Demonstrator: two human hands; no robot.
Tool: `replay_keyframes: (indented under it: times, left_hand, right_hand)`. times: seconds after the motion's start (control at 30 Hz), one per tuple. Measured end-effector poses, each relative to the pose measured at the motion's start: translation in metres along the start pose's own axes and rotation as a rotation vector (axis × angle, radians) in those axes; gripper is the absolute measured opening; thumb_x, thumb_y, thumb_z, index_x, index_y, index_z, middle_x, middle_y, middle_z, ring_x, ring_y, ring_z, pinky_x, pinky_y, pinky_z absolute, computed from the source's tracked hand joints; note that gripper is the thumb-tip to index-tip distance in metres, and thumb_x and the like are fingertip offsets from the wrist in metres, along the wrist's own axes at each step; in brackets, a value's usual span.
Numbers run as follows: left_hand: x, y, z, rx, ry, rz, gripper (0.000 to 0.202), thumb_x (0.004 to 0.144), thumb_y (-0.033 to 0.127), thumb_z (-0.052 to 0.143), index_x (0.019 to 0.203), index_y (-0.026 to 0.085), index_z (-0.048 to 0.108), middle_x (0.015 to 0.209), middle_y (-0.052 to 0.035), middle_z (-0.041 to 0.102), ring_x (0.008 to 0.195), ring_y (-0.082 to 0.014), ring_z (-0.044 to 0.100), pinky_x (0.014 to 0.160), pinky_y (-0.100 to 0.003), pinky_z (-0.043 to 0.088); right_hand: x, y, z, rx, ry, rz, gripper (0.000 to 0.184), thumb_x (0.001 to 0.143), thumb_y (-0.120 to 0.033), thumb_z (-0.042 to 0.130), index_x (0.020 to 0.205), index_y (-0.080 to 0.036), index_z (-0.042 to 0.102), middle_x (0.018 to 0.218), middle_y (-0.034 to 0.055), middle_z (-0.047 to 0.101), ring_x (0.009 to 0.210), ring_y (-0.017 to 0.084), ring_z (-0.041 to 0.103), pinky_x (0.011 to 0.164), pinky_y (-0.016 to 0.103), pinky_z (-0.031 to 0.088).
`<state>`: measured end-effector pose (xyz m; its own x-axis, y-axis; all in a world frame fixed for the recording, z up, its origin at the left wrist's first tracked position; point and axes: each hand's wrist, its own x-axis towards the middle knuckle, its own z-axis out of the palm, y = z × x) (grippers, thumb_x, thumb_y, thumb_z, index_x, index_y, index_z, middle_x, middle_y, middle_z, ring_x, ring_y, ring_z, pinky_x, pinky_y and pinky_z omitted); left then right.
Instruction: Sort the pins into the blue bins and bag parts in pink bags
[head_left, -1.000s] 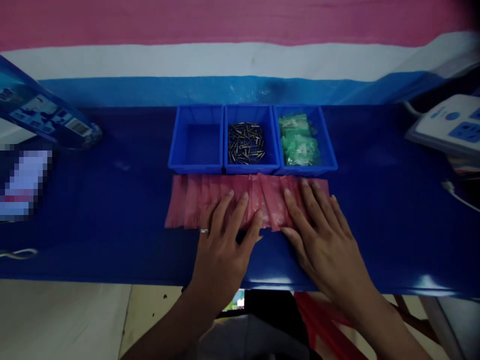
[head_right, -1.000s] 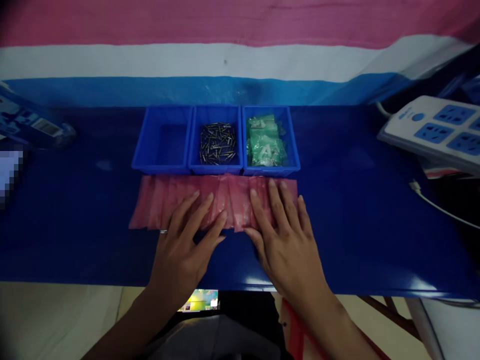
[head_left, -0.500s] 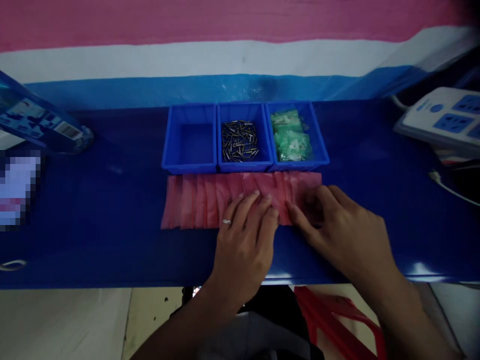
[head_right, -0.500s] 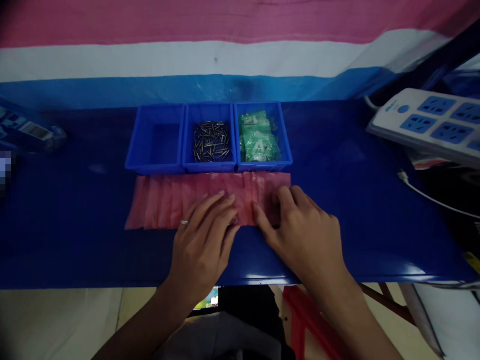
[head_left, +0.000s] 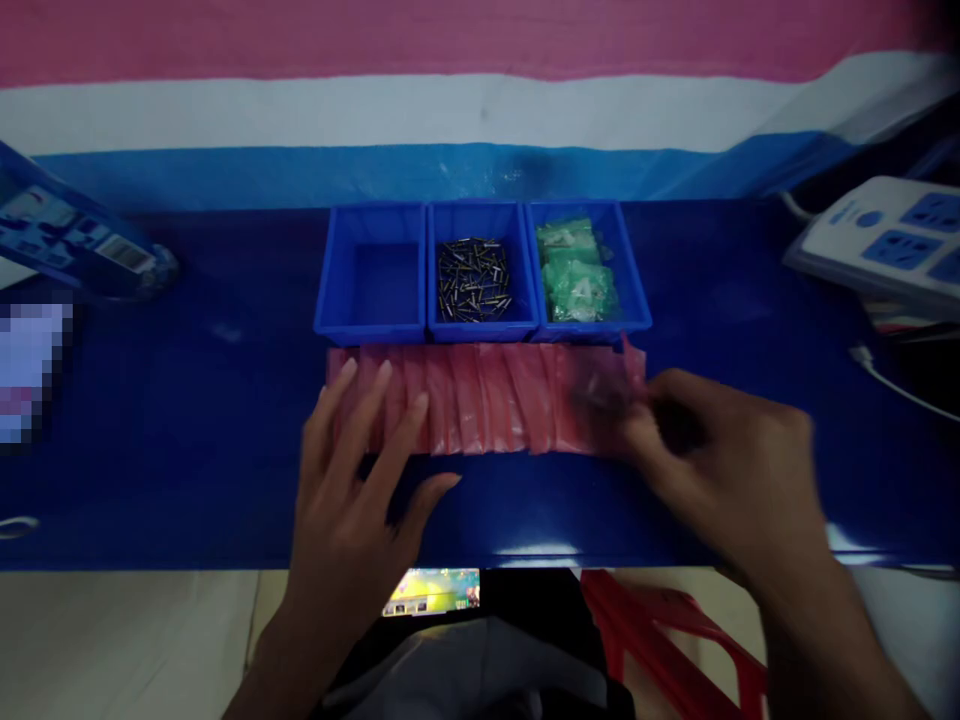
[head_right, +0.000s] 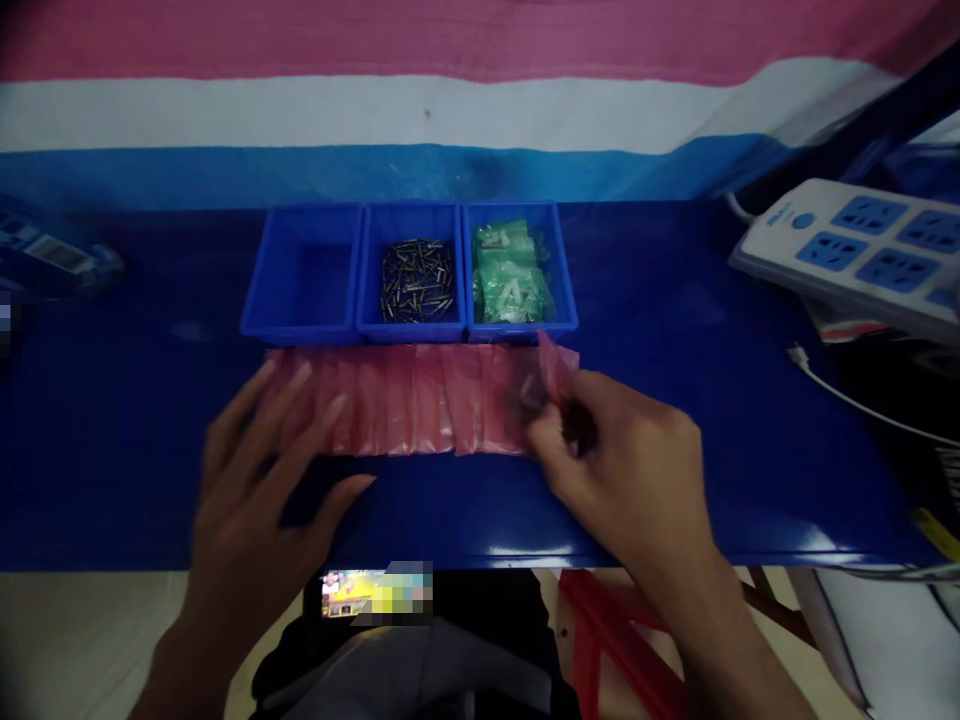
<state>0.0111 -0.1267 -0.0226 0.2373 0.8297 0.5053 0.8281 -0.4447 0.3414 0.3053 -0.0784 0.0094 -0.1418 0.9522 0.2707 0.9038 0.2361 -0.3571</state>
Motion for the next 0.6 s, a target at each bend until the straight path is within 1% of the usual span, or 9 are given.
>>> replay_keyframes:
  times: [0.07,0.17,0.23,0.27,0.33,0.43,0.5,0.57,0.6]
  left_hand:
    - [0.011,0.012,-0.013,-0.175,0.01,-0.087,0.048,0.104,0.04,0.075,0.147,0.022,0.065,0.153,-0.0136,0.066,0.153,-0.0362,0.055,0.128,-0.059,0.051]
    - [0.037,0.016,-0.021,-0.59,-0.262,-0.126,0.073,0.107,0.057,0.065,0.168,0.025,0.041,0.154,-0.0132,0.066,0.13,-0.0274,0.074,0.108,-0.041,0.069]
    - [0.06,0.008,-0.016,-0.808,-0.423,-0.072,0.086,0.106,0.05,0.069,0.175,0.027,0.023,0.162,-0.0163,0.058,0.132,-0.0286,0.074,0.1,-0.039,0.073]
    - [0.071,0.002,-0.013,-0.866,-0.438,-0.045,0.088,0.105,0.046,0.072,0.175,0.03,0.021,0.165,-0.016,0.055,0.138,-0.0293,0.071,0.102,-0.039,0.072]
    - [0.092,-0.013,-0.008,-0.993,-0.45,-0.097,0.081,0.105,0.052,0.072,0.172,0.033,0.029,0.169,-0.0145,0.05,0.141,-0.0299,0.068,0.104,-0.04,0.071]
    - [0.114,-0.032,-0.012,-1.211,-0.582,-0.135,0.09,0.094,0.071,0.077,0.166,0.033,0.04,0.149,-0.0117,0.069,0.116,-0.0291,0.081,0.081,-0.033,0.074]
    - [0.124,-0.043,-0.02,-1.223,-0.612,-0.133,0.081,0.091,0.061,0.085,0.158,0.03,0.051,0.12,-0.0051,0.082,0.089,-0.0231,0.084,0.064,-0.025,0.071]
    - [0.135,-0.056,-0.028,-1.153,-0.661,-0.115,0.065,0.09,0.047,0.091,0.145,0.027,0.064,0.097,0.0008,0.083,0.068,-0.017,0.08,0.056,-0.02,0.066]
    - [0.14,-0.063,-0.03,-1.102,-0.702,-0.094,0.06,0.089,0.047,0.092,0.14,0.026,0.068,0.092,0.0019,0.082,0.063,-0.0151,0.078,0.054,-0.02,0.065]
  right_hand:
    - [0.005,-0.01,-0.016,0.241,-0.014,-0.034,0.027,0.096,-0.03,0.064,0.071,-0.02,0.061,0.053,-0.0048,0.054,0.043,0.008,0.043,0.049,0.026,0.034]
    - [0.026,-0.03,-0.028,0.691,-0.168,-0.227,0.017,0.091,-0.014,0.071,0.077,-0.022,0.065,0.065,-0.0077,0.066,0.05,0.005,0.053,0.05,0.02,0.042]
    - [0.047,-0.039,-0.029,0.898,-0.325,-0.393,0.013,0.09,-0.012,0.074,0.085,-0.023,0.07,0.075,-0.0074,0.071,0.059,0.006,0.061,0.054,0.019,0.047]
    - [0.059,-0.041,-0.027,1.006,-0.399,-0.437,0.012,0.09,-0.013,0.074,0.084,-0.022,0.069,0.074,-0.0069,0.07,0.059,0.006,0.061,0.054,0.019,0.048]
    - [0.082,-0.043,-0.025,1.16,-0.454,-0.427,0.012,0.091,-0.015,0.073,0.081,-0.02,0.069,0.068,-0.0068,0.067,0.055,0.005,0.059,0.052,0.018,0.047]
    - [0.104,-0.039,-0.022,1.286,-0.38,-0.33,0.009,0.087,-0.017,0.075,0.088,-0.02,0.067,0.067,-0.009,0.069,0.046,0.004,0.054,0.044,0.017,0.039]
    - [0.109,-0.036,-0.02,1.274,-0.31,-0.242,0.02,0.086,-0.02,0.077,0.101,-0.019,0.063,0.068,-0.012,0.07,0.041,0.001,0.048,0.043,0.014,0.031]
    - [0.107,-0.034,-0.016,1.204,-0.227,-0.198,0.031,0.086,-0.022,0.076,0.11,-0.02,0.057,0.066,-0.0147,0.068,0.039,0.0,0.044,0.045,0.015,0.024]
    - [0.106,-0.033,-0.013,1.189,-0.17,-0.185,0.032,0.087,-0.021,0.075,0.111,-0.021,0.055,0.064,-0.0163,0.065,0.039,-0.001,0.042,0.046,0.016,0.023]
